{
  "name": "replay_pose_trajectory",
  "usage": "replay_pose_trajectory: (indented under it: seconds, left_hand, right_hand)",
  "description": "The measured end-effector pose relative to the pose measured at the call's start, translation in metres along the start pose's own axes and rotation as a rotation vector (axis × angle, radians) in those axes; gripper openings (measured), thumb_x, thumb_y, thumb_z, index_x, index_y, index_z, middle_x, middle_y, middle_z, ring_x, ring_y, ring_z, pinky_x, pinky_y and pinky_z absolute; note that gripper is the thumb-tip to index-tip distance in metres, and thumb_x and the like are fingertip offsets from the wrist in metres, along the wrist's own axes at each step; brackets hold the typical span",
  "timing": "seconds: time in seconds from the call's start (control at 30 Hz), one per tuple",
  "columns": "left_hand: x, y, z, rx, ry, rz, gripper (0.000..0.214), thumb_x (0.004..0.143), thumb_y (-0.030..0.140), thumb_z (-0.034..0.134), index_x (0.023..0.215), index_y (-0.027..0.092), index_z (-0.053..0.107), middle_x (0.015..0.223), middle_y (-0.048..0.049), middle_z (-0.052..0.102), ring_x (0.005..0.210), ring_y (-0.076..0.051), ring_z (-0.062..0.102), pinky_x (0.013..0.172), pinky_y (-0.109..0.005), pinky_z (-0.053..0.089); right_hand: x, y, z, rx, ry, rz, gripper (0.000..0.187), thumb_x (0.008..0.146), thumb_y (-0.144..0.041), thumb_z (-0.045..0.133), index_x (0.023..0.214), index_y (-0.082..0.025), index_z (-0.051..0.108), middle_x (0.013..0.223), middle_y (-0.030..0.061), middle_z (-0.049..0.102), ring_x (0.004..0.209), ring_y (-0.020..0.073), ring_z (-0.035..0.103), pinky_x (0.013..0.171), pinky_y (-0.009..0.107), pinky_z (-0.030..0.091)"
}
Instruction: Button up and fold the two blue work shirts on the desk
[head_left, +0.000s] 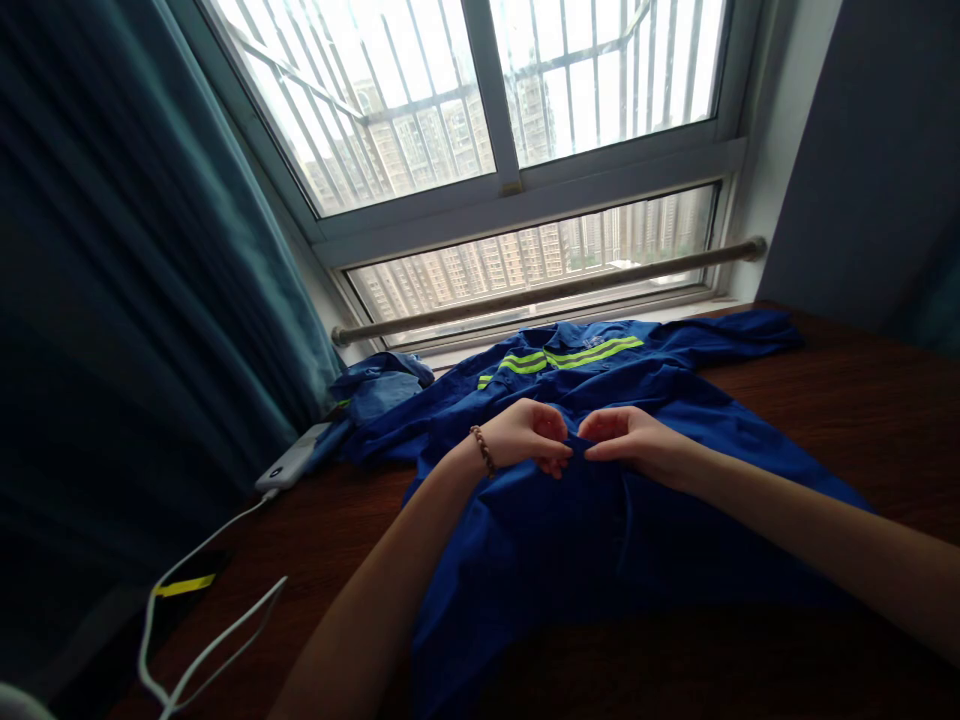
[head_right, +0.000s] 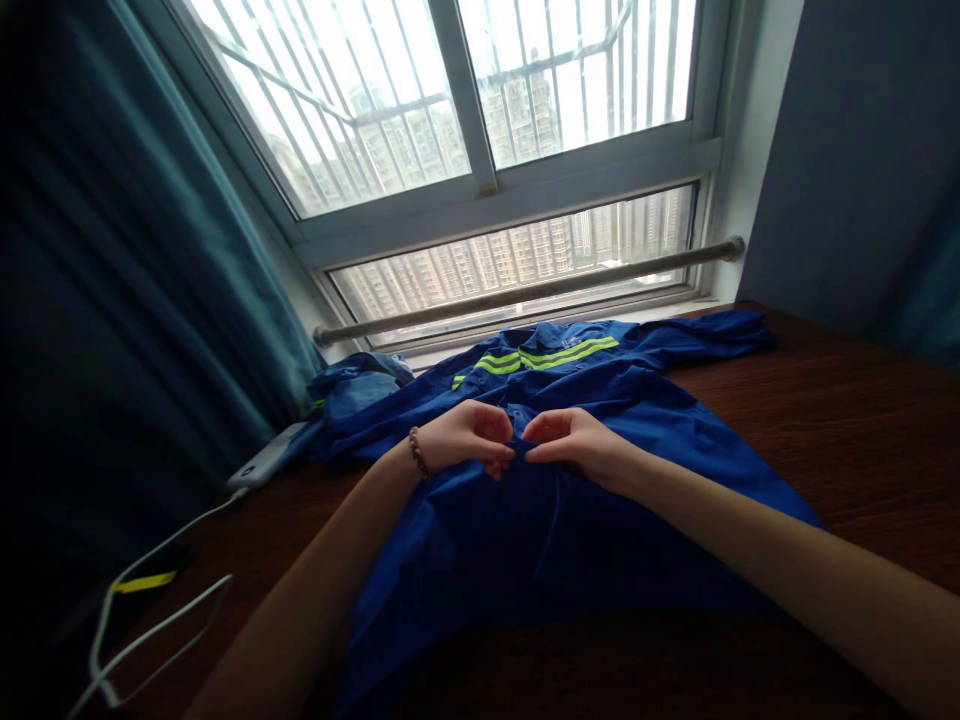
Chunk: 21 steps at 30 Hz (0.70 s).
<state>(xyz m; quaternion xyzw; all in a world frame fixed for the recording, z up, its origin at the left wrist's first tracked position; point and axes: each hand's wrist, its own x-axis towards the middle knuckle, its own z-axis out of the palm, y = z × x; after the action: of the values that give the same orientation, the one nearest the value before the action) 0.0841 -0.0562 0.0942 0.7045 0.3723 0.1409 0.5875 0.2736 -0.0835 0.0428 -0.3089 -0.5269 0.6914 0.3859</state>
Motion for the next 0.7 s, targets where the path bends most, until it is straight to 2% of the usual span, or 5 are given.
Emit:
replay_pose_trajectory:
  seconds: [0.2, 0.33, 0.47, 0.7]
  left_hand:
    - [0.001, -0.001, 0.0, -0.054, -0.02, -0.025, 0.034, 0.055, 0.032, 0.077, 0.07, 0.011, 0.055, 0.06, -0.0039, 0.064, 0.056, -0.017, 0.064, 0.051, -0.023, 0.049]
    - [0.001, 0.0, 0.001, -0.071, 0.006, -0.047, 0.036, 0.053, 0.032, 0.078, 0.069, 0.01, 0.055, 0.06, -0.0045, 0.064, 0.055, -0.017, 0.064, 0.05, -0.024, 0.049]
    - [0.002, 0.001, 0.005, -0.089, 0.025, -0.051, 0.036, 0.052, 0.031, 0.078, 0.069, 0.01, 0.054, 0.061, -0.0047, 0.064, 0.055, -0.017, 0.064, 0.05, -0.023, 0.049]
    - [0.004, -0.002, 0.008, -0.124, 0.009, -0.059, 0.036, 0.052, 0.03, 0.078, 0.07, 0.01, 0.054, 0.062, -0.0056, 0.065, 0.057, -0.018, 0.064, 0.052, -0.025, 0.05]
  right_hand:
    - [-0.001, 0.0, 0.005, -0.246, 0.117, -0.113, 0.029, 0.06, -0.032, 0.074, 0.077, -0.013, 0.061, 0.068, -0.0012, 0.059, 0.063, 0.0098, 0.051, 0.057, 0.02, 0.036]
    - [-0.002, -0.001, 0.009, -0.341, 0.255, -0.168, 0.032, 0.059, -0.038, 0.073, 0.073, -0.012, 0.061, 0.067, -0.0004, 0.058, 0.063, 0.011, 0.05, 0.057, 0.022, 0.035]
    - [-0.005, -0.003, 0.012, -0.319, 0.291, -0.197, 0.032, 0.061, -0.04, 0.071, 0.072, -0.011, 0.061, 0.067, 0.0004, 0.058, 0.062, 0.0108, 0.05, 0.057, 0.022, 0.035]
    - [-0.009, -0.005, 0.012, -0.203, 0.325, -0.115, 0.032, 0.06, -0.039, 0.072, 0.077, -0.012, 0.067, 0.068, 0.0025, 0.062, 0.06, 0.011, 0.051, 0.054, 0.021, 0.035]
